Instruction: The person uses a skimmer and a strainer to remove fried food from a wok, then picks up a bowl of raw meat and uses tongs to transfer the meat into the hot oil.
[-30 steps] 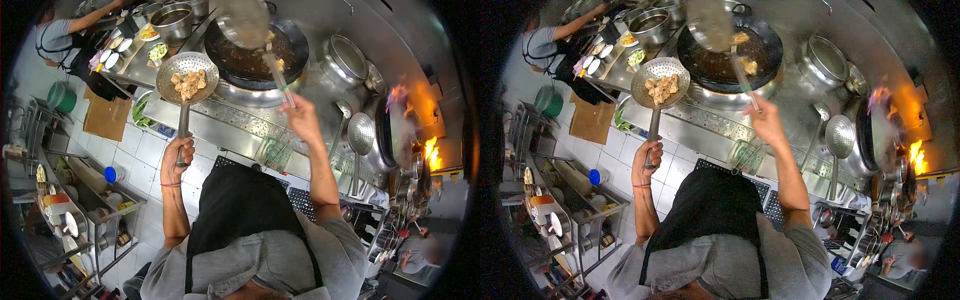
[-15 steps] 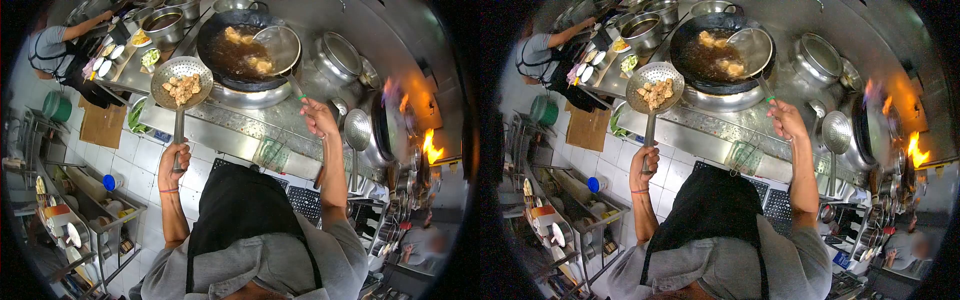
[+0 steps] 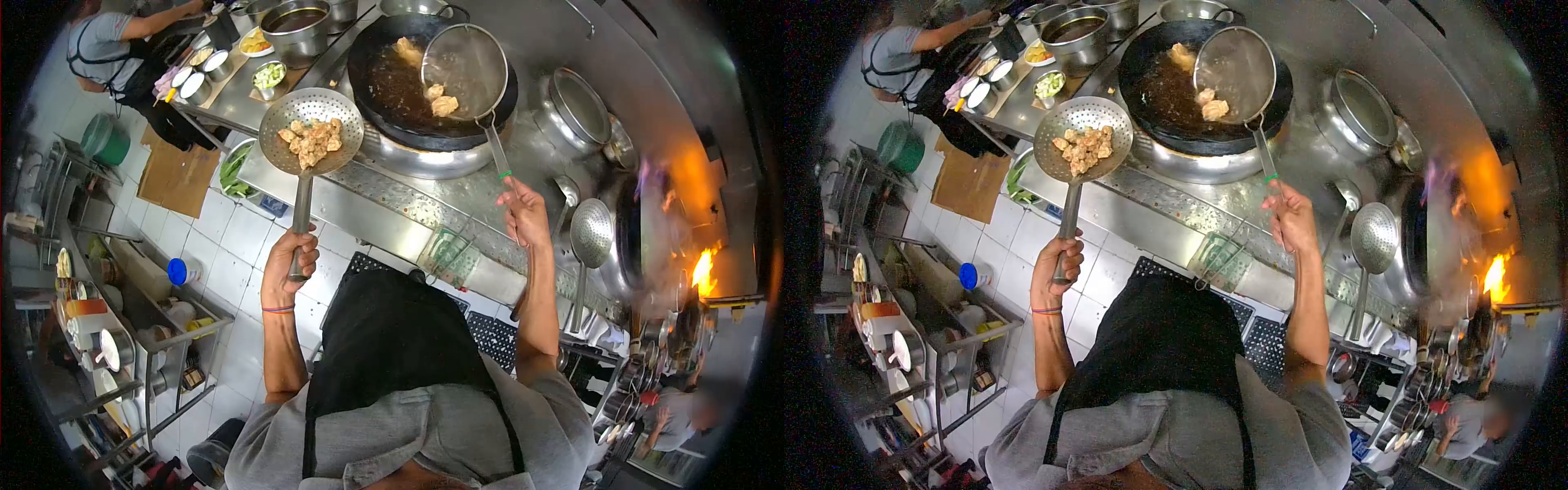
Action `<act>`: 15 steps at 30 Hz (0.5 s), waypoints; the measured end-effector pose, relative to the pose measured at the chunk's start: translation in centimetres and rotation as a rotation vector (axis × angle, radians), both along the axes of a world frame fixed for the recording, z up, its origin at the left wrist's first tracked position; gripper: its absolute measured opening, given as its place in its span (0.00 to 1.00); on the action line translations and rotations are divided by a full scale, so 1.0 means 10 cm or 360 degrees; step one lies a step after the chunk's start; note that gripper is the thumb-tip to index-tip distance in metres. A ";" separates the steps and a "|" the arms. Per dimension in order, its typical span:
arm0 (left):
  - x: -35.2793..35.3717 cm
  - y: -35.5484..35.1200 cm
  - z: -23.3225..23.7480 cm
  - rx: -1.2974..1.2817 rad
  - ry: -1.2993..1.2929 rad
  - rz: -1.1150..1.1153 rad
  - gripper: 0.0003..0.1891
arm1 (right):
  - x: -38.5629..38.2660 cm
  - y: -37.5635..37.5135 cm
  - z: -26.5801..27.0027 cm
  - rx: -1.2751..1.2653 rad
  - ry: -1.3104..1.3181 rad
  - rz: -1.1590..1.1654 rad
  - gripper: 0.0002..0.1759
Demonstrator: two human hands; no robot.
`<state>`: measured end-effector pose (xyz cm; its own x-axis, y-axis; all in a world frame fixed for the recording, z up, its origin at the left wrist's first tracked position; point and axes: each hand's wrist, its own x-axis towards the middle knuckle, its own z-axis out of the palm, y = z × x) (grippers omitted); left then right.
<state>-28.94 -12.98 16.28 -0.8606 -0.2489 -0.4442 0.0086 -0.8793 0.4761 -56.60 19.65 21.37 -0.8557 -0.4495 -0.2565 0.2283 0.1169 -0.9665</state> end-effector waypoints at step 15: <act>0.04 0.02 0.02 -0.0038 -0.0058 0.0049 0.12 | -0.32 -0.04 -0.13 0.0625 0.0937 -0.0159 0.22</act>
<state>-28.53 -12.76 16.53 -0.8358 -0.2860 -0.4687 0.0178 -0.8672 0.4976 -59.77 19.22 20.03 -0.9340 -0.3310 0.1342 -0.2909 0.4872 -0.8234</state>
